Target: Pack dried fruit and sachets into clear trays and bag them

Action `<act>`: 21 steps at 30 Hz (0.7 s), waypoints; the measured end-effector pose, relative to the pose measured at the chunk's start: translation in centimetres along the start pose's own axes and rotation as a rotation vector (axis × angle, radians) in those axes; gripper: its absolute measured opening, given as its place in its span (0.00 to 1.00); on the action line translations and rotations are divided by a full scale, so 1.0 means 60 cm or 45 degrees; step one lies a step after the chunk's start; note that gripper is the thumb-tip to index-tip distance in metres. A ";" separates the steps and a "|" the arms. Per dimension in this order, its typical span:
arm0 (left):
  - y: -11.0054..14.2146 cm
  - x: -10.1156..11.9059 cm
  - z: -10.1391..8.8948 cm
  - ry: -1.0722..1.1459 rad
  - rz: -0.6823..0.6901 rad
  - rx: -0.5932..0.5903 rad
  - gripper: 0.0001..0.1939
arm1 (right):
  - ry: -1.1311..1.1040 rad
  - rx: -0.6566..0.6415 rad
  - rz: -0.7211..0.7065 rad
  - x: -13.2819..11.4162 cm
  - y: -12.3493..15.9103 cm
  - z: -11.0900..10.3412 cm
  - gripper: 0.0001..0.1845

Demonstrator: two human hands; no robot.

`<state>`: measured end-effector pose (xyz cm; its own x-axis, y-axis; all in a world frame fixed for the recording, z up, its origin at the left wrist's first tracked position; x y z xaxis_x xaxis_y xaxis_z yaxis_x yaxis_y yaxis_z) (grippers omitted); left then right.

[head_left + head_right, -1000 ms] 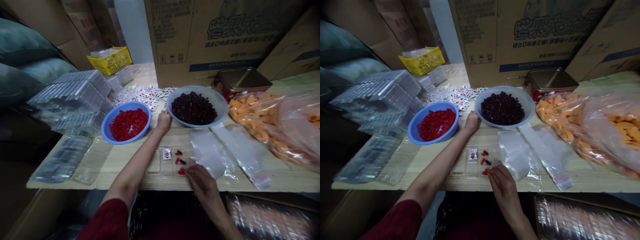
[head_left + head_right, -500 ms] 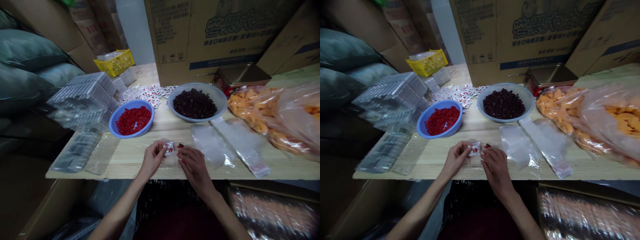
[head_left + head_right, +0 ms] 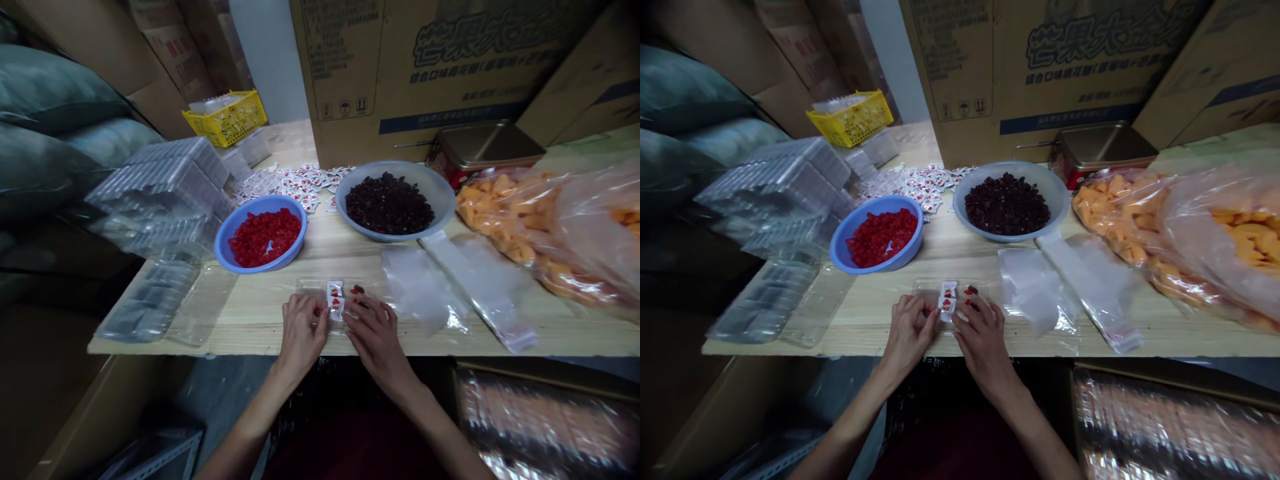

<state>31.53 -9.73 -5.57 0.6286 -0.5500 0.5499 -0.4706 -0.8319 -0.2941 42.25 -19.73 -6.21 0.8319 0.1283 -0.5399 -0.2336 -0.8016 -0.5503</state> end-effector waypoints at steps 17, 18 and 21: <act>0.006 -0.005 -0.004 0.008 0.196 0.106 0.12 | 0.119 0.120 0.101 0.025 0.000 -0.094 0.17; 0.002 -0.011 -0.016 0.021 0.205 0.166 0.13 | 0.178 0.171 0.136 0.054 -0.003 -0.131 0.17; -0.010 -0.027 -0.060 0.015 0.232 0.360 0.13 | 0.373 0.450 0.251 0.162 -0.006 -0.276 0.14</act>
<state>28.56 -8.06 -3.48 0.5421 -0.6921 0.4767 -0.3833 -0.7084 -0.5926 58.75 -27.90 -0.70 0.8493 -0.2161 -0.4817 -0.5149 -0.5406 -0.6653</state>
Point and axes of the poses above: each hand's wrist, its own y-axis away from the middle knuckle, its own z-axis out of the palm, x = y × z, the point moved 10 cm from there along -y, towards the middle knuckle, and after that the axes turned 11 degrees about x, right-handed, at the moved point
